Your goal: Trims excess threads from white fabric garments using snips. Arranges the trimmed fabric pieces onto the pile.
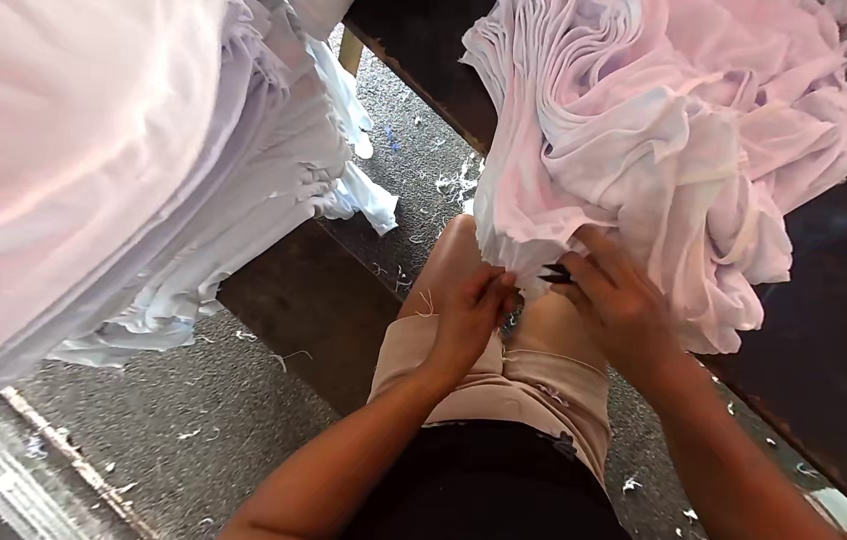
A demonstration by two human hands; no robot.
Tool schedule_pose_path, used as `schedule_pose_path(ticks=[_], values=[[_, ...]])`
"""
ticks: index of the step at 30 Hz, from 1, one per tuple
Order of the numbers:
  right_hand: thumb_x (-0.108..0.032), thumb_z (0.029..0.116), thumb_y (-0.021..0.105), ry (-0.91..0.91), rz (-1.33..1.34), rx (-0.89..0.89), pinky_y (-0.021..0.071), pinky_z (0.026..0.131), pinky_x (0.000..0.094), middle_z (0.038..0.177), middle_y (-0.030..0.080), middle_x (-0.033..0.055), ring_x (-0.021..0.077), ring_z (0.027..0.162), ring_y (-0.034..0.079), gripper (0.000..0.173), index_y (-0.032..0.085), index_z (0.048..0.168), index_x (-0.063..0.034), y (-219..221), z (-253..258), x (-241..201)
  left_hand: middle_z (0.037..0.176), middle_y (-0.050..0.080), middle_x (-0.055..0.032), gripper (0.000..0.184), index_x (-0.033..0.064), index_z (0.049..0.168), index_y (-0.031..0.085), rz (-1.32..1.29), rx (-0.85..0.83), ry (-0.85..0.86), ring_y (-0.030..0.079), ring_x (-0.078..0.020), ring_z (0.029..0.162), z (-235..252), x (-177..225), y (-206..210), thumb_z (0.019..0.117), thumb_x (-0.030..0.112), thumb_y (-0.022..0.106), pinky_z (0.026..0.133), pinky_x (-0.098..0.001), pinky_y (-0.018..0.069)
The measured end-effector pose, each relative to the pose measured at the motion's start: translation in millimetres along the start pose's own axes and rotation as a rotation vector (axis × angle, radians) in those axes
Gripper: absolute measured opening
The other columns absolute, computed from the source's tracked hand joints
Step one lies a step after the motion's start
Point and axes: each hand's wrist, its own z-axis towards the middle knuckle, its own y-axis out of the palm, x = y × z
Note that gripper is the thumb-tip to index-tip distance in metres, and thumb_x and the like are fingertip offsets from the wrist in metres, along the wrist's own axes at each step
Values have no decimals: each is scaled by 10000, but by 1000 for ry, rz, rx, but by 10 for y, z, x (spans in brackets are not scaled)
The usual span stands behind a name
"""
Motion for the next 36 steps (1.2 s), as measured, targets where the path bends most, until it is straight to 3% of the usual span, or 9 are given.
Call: schedule_pose_path(ticks=[4,8,12,17,20,23,27,32,36], values=[[-152,987,643,-68,-99,-6,568,706,442,1278,635,284,363,863,701,220,717,1091,28,93,-55,-104,748,651,89,146,24,948,711,39,35,98,584,42,662,-178,-10,-182,1005,60,582,636,-136,499],[-94,960,663,-104,-88,-19,566,677,427,1292,612,302,369,867,691,177,717,1093,9,196,27,-202,1169,669,-50,163,1,906,744,-19,-87,155,636,-41,1081,-211,-63,-168,977,70,614,943,-221,543],[-9,932,642,-48,48,18,592,741,475,1297,628,308,402,910,718,157,729,1055,32,153,120,-137,906,682,6,98,22,951,610,-383,-35,-126,671,-63,889,-97,-10,127,997,-9,529,892,-272,555],[-89,989,623,79,176,-4,592,833,415,1417,580,243,310,1026,714,182,722,1072,38,-114,142,-33,946,650,-74,267,-29,1288,447,-722,100,-383,696,-143,834,130,107,428,1030,-26,513,851,-300,590],[-126,1007,609,72,170,5,585,826,363,1398,592,219,250,998,705,198,720,1060,30,-167,70,14,821,643,-33,89,4,1121,527,-663,89,-468,620,-62,646,88,130,406,1068,63,487,678,-194,554],[-139,1014,606,62,120,-7,588,841,429,1224,661,234,321,994,698,233,717,1097,49,-132,-92,5,713,629,-7,200,12,965,576,-473,17,-360,543,-33,534,-81,94,245,1090,85,438,551,-167,486],[-191,1023,589,32,44,-18,582,766,421,990,717,207,333,878,707,268,722,1082,34,31,-300,-72,709,669,27,180,-28,1009,674,-240,9,-154,598,-19,563,-285,52,94,1049,41,513,559,-170,527],[-304,1064,516,317,481,-303,548,777,246,1002,709,103,101,848,658,380,705,1197,-2,29,-368,-103,757,682,62,142,-22,990,698,-96,51,26,638,3,653,-350,-13,60,1008,29,566,646,-163,557],[-334,1074,481,429,670,-475,443,674,139,862,634,-52,-53,720,518,375,718,1149,-53,24,-298,-51,767,684,54,121,-25,972,702,-71,58,35,637,14,667,-348,-38,62,981,13,587,653,-157,554]])
